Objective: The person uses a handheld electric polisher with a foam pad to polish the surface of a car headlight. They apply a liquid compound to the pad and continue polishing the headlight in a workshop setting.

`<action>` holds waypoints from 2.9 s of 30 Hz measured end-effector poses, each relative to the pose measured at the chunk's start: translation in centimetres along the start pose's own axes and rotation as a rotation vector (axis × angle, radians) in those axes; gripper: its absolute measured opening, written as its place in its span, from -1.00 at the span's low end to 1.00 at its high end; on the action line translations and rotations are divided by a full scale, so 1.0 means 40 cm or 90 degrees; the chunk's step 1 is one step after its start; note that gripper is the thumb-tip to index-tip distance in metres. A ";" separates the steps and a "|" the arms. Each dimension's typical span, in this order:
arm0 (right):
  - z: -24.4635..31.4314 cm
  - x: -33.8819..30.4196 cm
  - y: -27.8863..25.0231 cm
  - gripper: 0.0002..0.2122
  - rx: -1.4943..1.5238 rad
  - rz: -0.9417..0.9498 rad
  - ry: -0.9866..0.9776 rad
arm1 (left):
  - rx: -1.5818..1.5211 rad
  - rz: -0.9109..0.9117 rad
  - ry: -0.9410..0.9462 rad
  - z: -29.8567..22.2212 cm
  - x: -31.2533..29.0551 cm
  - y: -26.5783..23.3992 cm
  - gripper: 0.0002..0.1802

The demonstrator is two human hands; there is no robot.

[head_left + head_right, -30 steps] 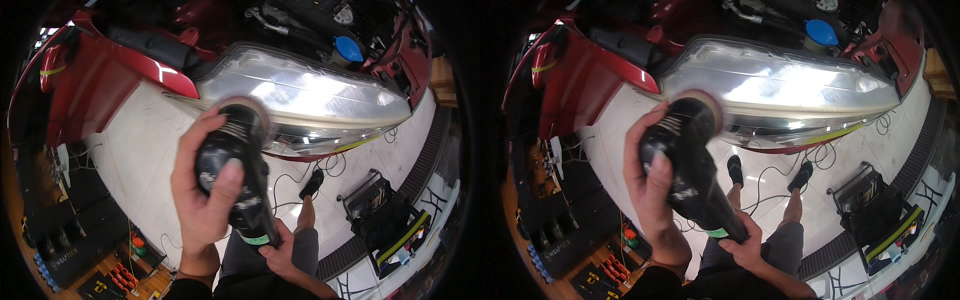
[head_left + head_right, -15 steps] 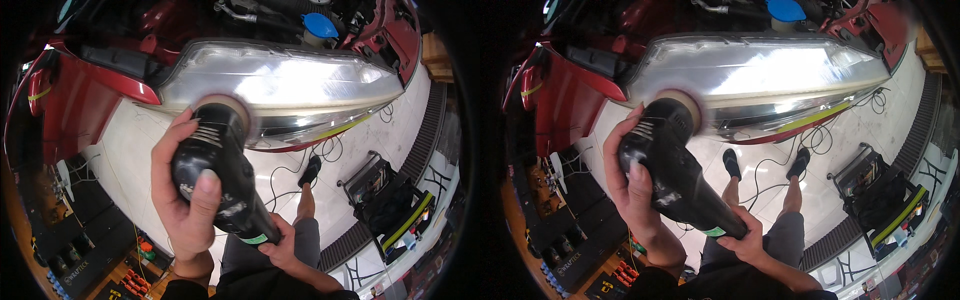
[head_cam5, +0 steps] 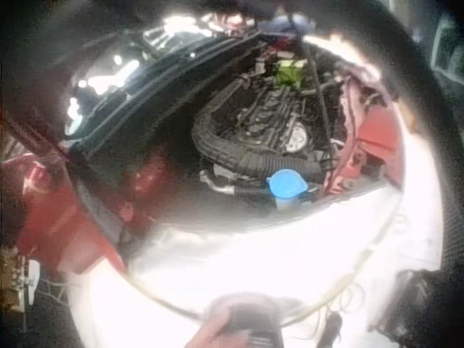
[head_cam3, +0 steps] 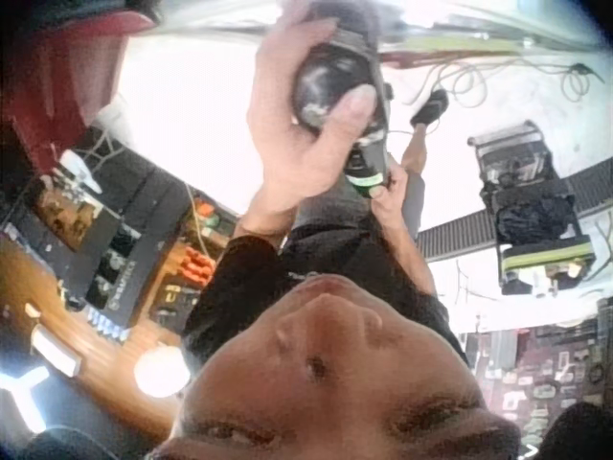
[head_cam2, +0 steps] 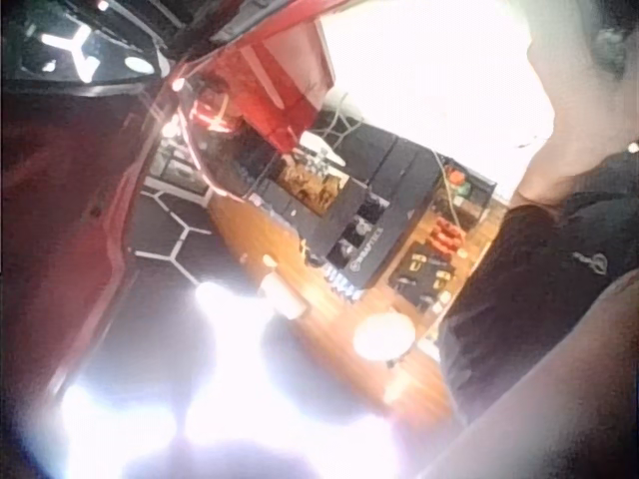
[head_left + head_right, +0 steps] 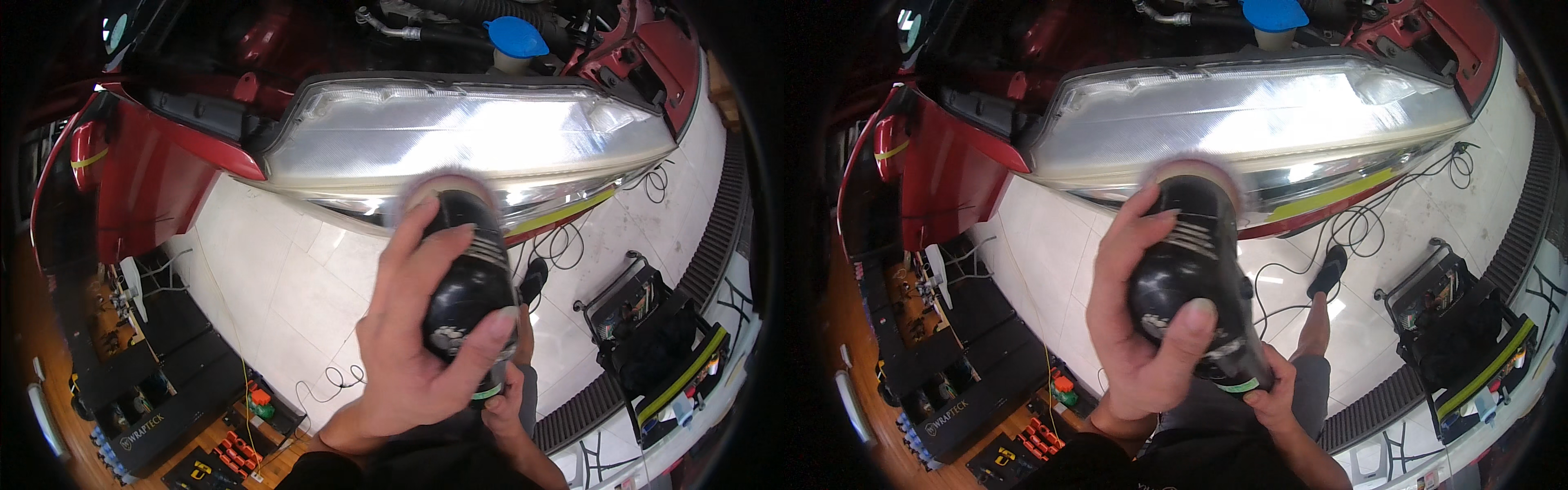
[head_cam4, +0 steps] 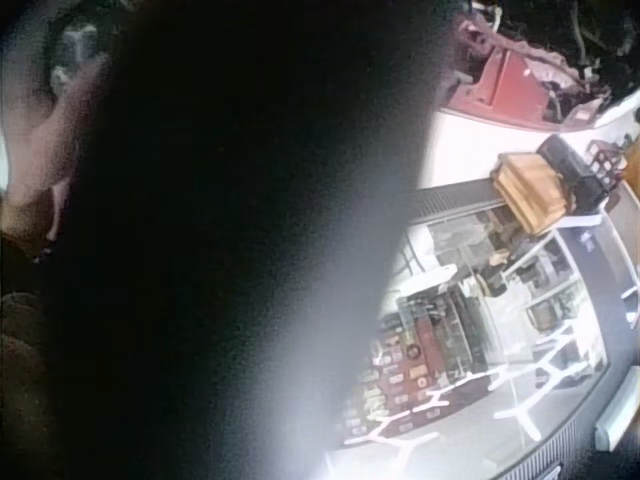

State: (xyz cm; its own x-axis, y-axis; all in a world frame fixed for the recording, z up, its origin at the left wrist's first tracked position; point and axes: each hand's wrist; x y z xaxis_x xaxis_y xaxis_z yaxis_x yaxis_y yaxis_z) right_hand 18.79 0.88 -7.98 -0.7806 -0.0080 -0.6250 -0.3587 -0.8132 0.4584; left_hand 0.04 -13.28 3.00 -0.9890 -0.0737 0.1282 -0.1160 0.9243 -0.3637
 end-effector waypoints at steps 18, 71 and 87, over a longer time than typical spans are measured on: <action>-0.031 -0.017 0.059 -0.05 -0.006 -0.064 -0.037 | 0.066 0.067 0.001 -0.020 0.007 -0.008 -0.31; 0.067 0.037 0.055 -0.27 -0.078 0.140 0.009 | -0.074 -0.210 -0.105 0.065 -0.039 -0.106 -0.14; 0.073 0.037 0.000 -0.28 -0.060 0.124 0.008 | -0.082 -0.204 -0.103 0.042 -0.049 -0.041 -0.17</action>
State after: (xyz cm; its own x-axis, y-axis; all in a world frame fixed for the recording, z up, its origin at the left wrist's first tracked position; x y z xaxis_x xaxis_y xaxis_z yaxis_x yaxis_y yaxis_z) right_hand 16.14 2.55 -7.07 -0.8242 -0.1770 -0.5379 -0.1516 -0.8463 0.5107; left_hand 2.00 -15.27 1.78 -0.9072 -0.4157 0.0649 -0.4197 0.8835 -0.2082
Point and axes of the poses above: each hand's wrist, its own x-axis towards the middle knuckle, its own y-axis out of the palm, z = x × y, and after that the axes turned 6 degrees about -z, right-handed
